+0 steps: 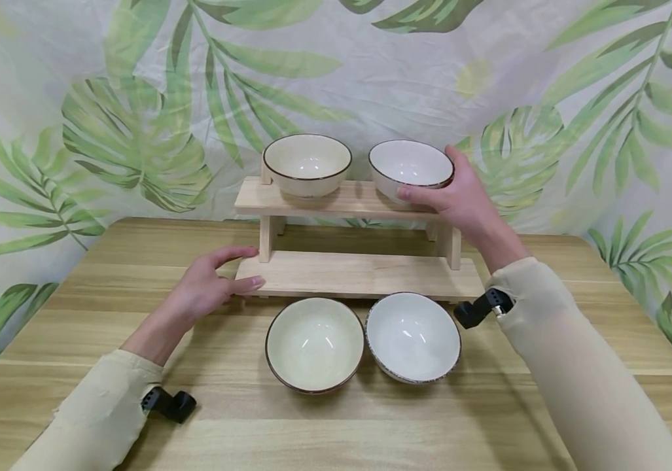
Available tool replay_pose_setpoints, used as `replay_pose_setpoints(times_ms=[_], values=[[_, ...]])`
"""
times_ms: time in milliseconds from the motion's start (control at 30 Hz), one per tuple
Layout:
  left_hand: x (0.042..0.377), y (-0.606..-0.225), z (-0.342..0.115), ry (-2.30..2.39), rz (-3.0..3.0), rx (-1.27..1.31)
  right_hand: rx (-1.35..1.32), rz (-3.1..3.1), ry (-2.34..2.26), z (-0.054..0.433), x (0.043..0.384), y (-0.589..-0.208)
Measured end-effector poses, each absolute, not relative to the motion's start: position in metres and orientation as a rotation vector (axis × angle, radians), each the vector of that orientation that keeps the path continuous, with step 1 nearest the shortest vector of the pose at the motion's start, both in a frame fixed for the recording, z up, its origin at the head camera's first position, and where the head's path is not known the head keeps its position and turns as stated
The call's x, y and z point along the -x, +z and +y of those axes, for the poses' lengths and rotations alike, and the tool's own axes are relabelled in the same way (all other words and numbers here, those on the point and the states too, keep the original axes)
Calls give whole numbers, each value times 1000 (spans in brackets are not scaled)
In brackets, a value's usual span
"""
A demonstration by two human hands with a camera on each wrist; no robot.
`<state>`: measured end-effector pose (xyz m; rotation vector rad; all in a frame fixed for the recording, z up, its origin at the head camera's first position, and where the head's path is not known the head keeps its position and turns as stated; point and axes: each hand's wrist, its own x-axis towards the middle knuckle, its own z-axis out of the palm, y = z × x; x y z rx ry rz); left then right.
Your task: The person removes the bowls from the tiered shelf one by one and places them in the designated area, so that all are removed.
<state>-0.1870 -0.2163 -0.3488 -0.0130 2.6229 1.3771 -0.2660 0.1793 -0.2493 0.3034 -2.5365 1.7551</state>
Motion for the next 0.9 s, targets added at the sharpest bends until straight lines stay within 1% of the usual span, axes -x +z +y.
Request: replay_pose_setpoints(times_ms=[433, 900], values=[[186, -348, -216, 1370, 2626, 16, -176, -2522, 1767, 173, 274, -253], [187, -348, -216, 1373, 2620, 17, -147, -2466, 1792, 168, 273, -257]])
